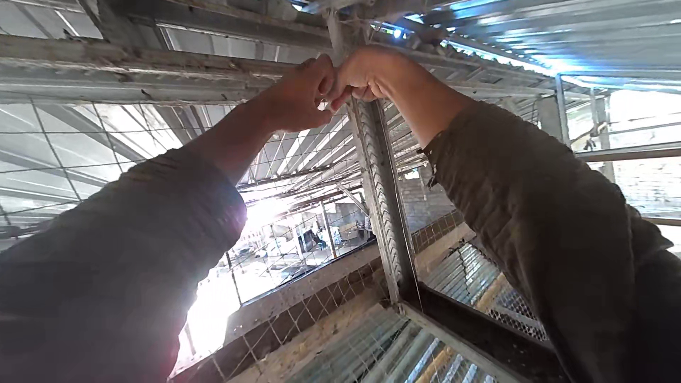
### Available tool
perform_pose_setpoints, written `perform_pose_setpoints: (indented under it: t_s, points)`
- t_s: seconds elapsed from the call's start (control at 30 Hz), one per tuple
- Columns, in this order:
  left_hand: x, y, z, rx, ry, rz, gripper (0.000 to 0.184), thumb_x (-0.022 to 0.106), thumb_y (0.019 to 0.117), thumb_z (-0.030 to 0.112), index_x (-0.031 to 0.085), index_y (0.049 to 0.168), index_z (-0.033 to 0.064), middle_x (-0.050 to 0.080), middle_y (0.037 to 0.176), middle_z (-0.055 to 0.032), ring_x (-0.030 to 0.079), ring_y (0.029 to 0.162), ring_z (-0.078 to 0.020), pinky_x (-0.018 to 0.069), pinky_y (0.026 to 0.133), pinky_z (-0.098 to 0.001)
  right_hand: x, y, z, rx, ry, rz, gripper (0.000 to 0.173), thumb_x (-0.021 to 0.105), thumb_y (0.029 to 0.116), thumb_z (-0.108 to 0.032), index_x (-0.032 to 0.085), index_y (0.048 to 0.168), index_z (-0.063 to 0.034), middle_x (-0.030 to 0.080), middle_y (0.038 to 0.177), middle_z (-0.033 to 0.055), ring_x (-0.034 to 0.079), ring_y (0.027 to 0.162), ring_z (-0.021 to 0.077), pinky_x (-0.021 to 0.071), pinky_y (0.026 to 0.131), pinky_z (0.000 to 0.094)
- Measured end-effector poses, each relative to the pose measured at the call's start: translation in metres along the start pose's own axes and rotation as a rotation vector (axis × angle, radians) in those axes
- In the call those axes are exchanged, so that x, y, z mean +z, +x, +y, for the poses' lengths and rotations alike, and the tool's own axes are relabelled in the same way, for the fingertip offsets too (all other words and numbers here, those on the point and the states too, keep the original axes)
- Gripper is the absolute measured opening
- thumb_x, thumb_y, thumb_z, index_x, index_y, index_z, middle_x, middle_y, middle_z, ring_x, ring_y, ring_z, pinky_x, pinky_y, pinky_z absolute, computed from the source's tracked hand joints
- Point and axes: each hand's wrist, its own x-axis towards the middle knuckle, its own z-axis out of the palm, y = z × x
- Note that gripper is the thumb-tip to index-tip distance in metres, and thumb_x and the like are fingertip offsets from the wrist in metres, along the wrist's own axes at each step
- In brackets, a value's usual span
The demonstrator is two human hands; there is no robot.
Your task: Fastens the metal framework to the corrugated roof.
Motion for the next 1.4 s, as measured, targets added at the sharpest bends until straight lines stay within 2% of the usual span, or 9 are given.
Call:
perform_pose_setpoints:
  t_s: [0.13,0.27,0.43,0.57,0.7,0.87,1.03,1.17,1.4]
  points:
    - [0.0,-0.002,-0.006,0.072,0.011,0.016,0.036,0.076,0.0847,0.007,0.055,0.113,0.001,0.053,0.109,-0.0152,0.056,0.082,-0.021,0.0496,0.072,-0.0367,-0.002,-0.002,-0.002,0.023,0.016,-0.041,0.015,0.064,0.096,-0.009,0.068,0.11,-0.0132,0.072,0.09,0.0018,0.057,0.059,0.0021,0.0383,0.049,0.0163]
    - [0.001,-0.003,-0.009,0.14,0.024,0.05,0.027,0.074,0.0928,0.012,0.062,0.114,0.0003,0.057,0.111,-0.0152,0.058,0.082,-0.019,0.0509,0.074,-0.0336,-0.004,0.0,-0.001,0.078,0.037,-0.029,0.016,0.055,0.0995,-0.016,0.068,0.092,-0.0134,0.067,0.071,-0.001,0.043,0.042,0.0009,0.0283,0.04,0.016]
    - [0.011,-0.003,-0.018,0.301,0.014,0.194,0.012,0.066,0.0982,0.008,0.073,0.098,-0.0007,0.064,0.106,-0.0156,0.064,0.092,-0.0189,0.0542,0.085,-0.0303,-0.006,0.003,0.001,0.099,0.089,-0.014,0.016,0.058,0.0972,-0.014,0.064,0.082,-0.0122,0.051,0.058,-0.0045,0.031,0.038,0.0016,0.0252,0.038,0.0159]
    - [0.015,-0.001,-0.019,0.324,0.06,0.256,0.016,0.06,0.1003,0.006,0.073,0.098,-0.0036,0.067,0.103,-0.018,0.066,0.093,-0.0242,0.0537,0.088,-0.0351,-0.008,0.002,0.001,0.057,-0.008,0.046,0.013,0.06,0.0973,-0.017,0.07,0.09,-0.0137,0.068,0.071,-0.0025,0.043,0.044,0.0011,0.0293,0.042,0.0178]
    - [0.023,0.007,-0.013,0.268,0.133,0.273,0.022,0.054,0.1036,0.007,0.071,0.102,-0.0066,0.068,0.108,-0.0228,0.067,0.101,-0.0329,0.0528,0.094,-0.0421,-0.014,-0.008,-0.002,-0.025,-0.212,0.187,0.015,0.057,0.0999,-0.023,0.067,0.106,-0.0127,0.07,0.085,-0.0015,0.056,0.061,0.0044,0.0424,0.055,0.0226]
    - [0.031,0.017,-0.008,0.142,0.216,0.189,0.025,0.05,0.1062,0.006,0.068,0.11,-0.01,0.064,0.118,-0.0257,0.065,0.111,-0.0387,0.05,0.1,-0.0478,-0.01,-0.019,0.01,-0.167,-0.465,0.254,0.029,0.054,0.1002,-0.02,0.066,0.12,-0.003,0.066,0.115,0.0168,0.065,0.105,0.0277,0.0509,0.088,0.0514]
    - [0.036,0.021,-0.012,0.039,0.29,0.123,0.027,0.046,0.1085,0.009,0.064,0.119,-0.0082,0.059,0.13,-0.0249,0.065,0.113,-0.0416,0.0524,0.097,-0.0543,-0.014,-0.021,0.024,-0.252,-0.402,0.28,0.022,0.055,0.0989,-0.018,0.068,0.113,-0.0066,0.067,0.104,0.0126,0.063,0.097,0.0247,0.0492,0.081,0.049]
    - [0.033,0.022,-0.013,0.04,0.337,0.096,0.024,0.047,0.1074,0.006,0.061,0.12,-0.0092,0.057,0.13,-0.0257,0.065,0.11,-0.0425,0.0534,0.094,-0.0542,0.0,-0.024,0.039,-0.32,-0.351,0.27,0.03,0.047,0.1065,-0.022,0.067,0.123,-0.0061,0.068,0.116,0.0135,0.065,0.109,0.0257,0.0502,0.092,0.05]
    - [0.028,0.025,-0.008,0.004,0.335,0.073,0.024,0.047,0.106,0.002,0.06,0.12,-0.011,0.056,0.129,-0.0272,0.065,0.108,-0.0453,0.0538,0.091,-0.0572,0.052,-0.037,0.058,-0.235,-0.556,0.397,0.035,0.036,0.1104,-0.028,0.057,0.134,-0.0137,0.071,0.107,0.0171,0.07,0.103,0.0381,0.0544,0.078,0.0569]
